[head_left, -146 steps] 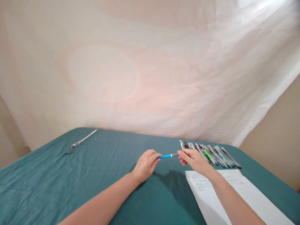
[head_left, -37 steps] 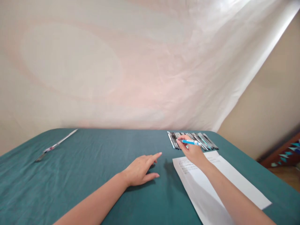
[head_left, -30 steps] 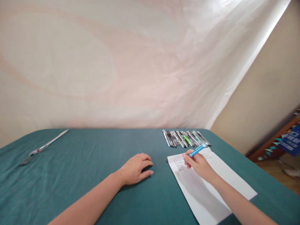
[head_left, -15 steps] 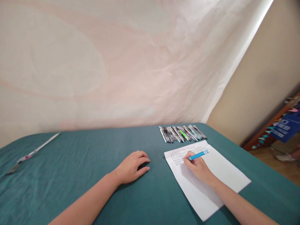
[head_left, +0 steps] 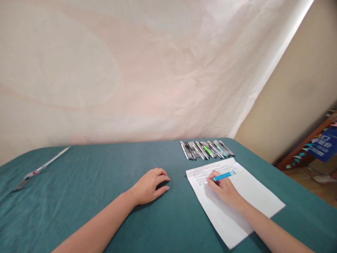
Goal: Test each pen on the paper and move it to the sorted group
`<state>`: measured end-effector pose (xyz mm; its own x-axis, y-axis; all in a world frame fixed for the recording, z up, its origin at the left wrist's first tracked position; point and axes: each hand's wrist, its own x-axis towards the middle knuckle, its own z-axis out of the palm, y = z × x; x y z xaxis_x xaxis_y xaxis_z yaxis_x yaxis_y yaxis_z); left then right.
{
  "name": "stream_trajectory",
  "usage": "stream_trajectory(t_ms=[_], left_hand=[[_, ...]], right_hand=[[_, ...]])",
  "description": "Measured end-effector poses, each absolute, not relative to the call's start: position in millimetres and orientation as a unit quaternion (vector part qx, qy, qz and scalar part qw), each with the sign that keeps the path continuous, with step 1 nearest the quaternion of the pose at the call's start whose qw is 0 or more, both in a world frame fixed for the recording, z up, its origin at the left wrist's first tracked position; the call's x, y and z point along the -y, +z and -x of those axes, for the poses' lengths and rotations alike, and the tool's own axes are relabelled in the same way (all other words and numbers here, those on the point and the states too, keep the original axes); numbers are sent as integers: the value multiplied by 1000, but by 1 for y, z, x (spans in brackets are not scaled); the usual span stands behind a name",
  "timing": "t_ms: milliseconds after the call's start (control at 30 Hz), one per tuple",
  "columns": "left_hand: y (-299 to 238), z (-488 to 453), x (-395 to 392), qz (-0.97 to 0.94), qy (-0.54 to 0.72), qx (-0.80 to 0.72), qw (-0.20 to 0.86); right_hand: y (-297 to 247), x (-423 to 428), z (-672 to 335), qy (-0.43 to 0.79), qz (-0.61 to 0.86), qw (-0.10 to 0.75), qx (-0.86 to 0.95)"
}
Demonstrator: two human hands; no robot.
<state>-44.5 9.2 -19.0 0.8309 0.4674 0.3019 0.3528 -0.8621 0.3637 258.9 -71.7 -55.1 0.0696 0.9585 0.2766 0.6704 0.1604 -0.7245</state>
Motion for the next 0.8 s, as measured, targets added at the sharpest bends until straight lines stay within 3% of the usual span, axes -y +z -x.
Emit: stream_trajectory(t_ms=[800], left_hand=[[-19, 44, -9, -948, 183, -217, 143]], right_hand=[[-55, 72, -260, 193, 617, 400, 649]])
